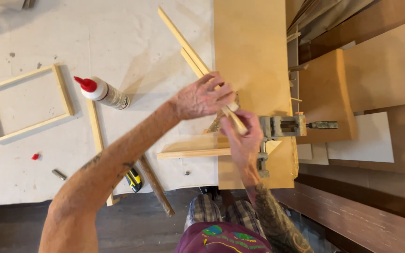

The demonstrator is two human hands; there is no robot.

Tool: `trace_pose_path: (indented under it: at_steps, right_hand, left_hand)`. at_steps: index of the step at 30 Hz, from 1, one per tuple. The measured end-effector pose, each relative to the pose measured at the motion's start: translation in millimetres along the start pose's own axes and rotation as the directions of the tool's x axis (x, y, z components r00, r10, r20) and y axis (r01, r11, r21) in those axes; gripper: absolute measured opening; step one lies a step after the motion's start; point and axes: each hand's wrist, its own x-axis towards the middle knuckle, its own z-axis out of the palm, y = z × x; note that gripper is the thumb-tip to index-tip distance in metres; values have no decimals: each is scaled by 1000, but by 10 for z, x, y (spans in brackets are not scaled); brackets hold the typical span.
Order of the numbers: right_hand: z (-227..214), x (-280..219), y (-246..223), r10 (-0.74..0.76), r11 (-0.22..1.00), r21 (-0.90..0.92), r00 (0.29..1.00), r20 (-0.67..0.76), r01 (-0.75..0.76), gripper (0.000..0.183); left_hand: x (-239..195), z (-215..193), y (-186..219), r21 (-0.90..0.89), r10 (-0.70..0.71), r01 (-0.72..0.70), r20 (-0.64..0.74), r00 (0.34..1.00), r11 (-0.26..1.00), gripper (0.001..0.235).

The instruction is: Applying wood glue to wooden strips and assembling them into a frame using a corner clamp.

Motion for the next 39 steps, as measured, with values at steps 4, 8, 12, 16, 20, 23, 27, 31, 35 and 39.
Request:
trace_pose_path:
  at_steps: [4, 8, 12, 16, 20, 23, 27, 31, 35, 39]
  right_hand:
    - [-213, -159, -575, -77, 997, 17, 982, -173, 81, 25]
    - [-704, -192, -885, -172, 985, -55, 960, -223, 164, 25]
    - [-1670, -112, -1314, -161, 987, -107, 840, -518, 124, 18]
    - [-1562, 275, -1597, 36, 998, -29, 876, -480, -57, 14]
    - [-1063, 513, -1394, 275, 959, -82, 960, 60, -270, 22]
    - [-869, 586, -989, 255, 932, 205, 942, 217, -300, 15]
    - [-537, 488, -857, 296, 923, 209, 943, 154, -324, 42]
    - [-433, 459, -704, 199, 955, 180, 959, 204, -236, 12]
    - [-349, 399, -851, 318, 944, 43, 937, 145, -327, 21]
    - [-350, 402, -758, 381, 924, -30, 914, 136, -381, 31]
  left_hand:
    - [476, -170, 273, -200, -46, 33, -57, 997, 979, 31]
    - [835, -432, 334, -390, -41, -31, -176, 984, 920, 72]
    - [842, -1144, 286, -245, 54, -92, -159, 986, 965, 64]
    - [482, -1175, 980, 48, 292, -291, -293, 910, 955, 39]
    - [132, -1146, 1648, -141, 630, -634, -76, 773, 760, 27]
    - [-68, -1235, 1853, -346, 665, -632, -29, 746, 694, 23]
    - [-289, -1259, 2031, -543, 548, -490, -65, 834, 682, 31]
    - [-344, -1304, 2191, -585, 561, -475, -40, 827, 658, 28]
    - [-364, -1435, 2202, -547, 551, -530, -144, 822, 648, 38]
    - [-421, -1459, 2233, -556, 554, -546, -175, 814, 626, 38]
